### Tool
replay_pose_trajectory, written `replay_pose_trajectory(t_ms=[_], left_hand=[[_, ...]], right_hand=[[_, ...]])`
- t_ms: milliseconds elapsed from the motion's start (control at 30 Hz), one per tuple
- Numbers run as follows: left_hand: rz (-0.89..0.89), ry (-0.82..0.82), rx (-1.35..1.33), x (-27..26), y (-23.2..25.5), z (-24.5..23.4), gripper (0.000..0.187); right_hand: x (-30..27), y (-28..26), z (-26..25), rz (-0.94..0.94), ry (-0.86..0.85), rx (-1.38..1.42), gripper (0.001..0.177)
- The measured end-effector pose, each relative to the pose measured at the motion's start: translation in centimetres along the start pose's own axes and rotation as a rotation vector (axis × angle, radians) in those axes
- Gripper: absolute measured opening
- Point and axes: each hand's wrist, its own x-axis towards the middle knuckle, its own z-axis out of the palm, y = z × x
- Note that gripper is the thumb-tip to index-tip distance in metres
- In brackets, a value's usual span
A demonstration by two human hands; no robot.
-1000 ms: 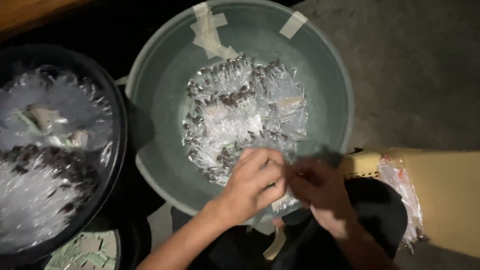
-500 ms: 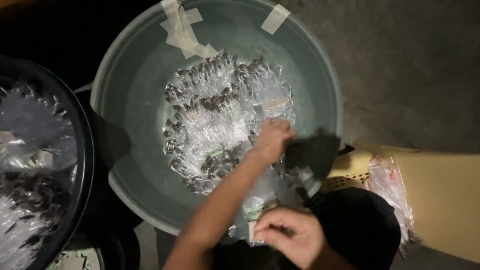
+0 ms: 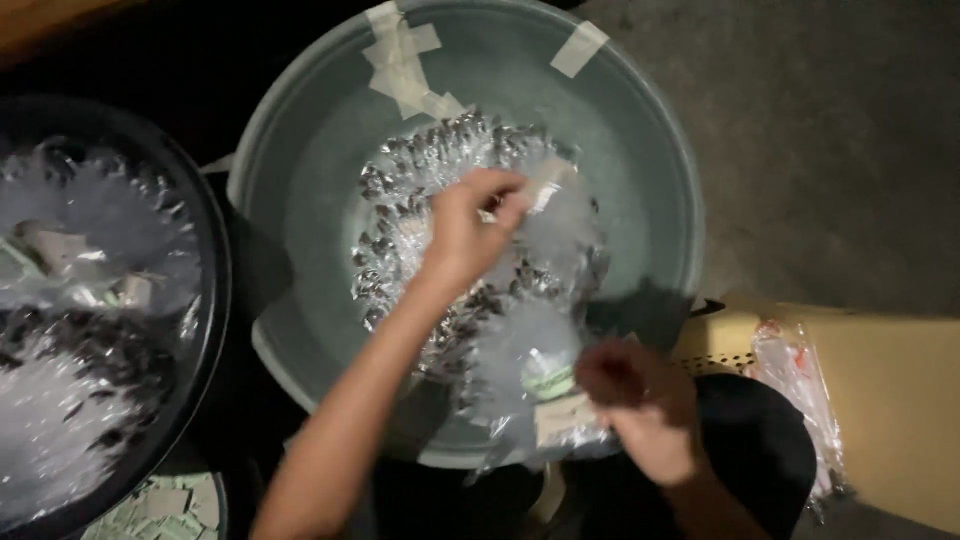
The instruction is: Sorting small items in plastic bags and filling small packets with a granular substance.
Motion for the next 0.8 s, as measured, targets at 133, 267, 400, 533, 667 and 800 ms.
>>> replay_pose_trajectory(t_ms=[133, 267, 400, 533, 667, 800], left_hand=[[0.053, 0.001, 0.142, -2.3, 9.6, -9.3, 0.019], [-0.006, -0.139, 0.175, -5.7, 12.0, -10.2, 0.017], [-0.255, -0.237, -0.217, -10.0, 9.9, -6.4, 0.019], [-0.379, -0.319, -0.342, -11.2, 10.7, -5.2, 0.025], [-0.394, -0.317, -0.426, -10.9, 12.7, -5.5, 0.027], [-0.308, -0.336, -0.400, -10.9, 12.2, -5.5, 0.027]], right_hand=[[0.2, -4.3, 1.5, 0.075, 0.103, -0.057, 0.012], [0.5, -5.3, 2.7, -0.294, 0.042, -0.150, 0.010], [2.2, -4.6, 2.7, -0.627, 0.079, -0.531, 0.010], [2.5, -2.8, 3.0, -0.683, 0.125, -0.644, 0.015], [2.4, -2.9, 3.1, -0.589, 0.082, -0.697, 0.010], [2.1, -4.2, 3.3, -0.620, 0.111, -0.630, 0.009]])
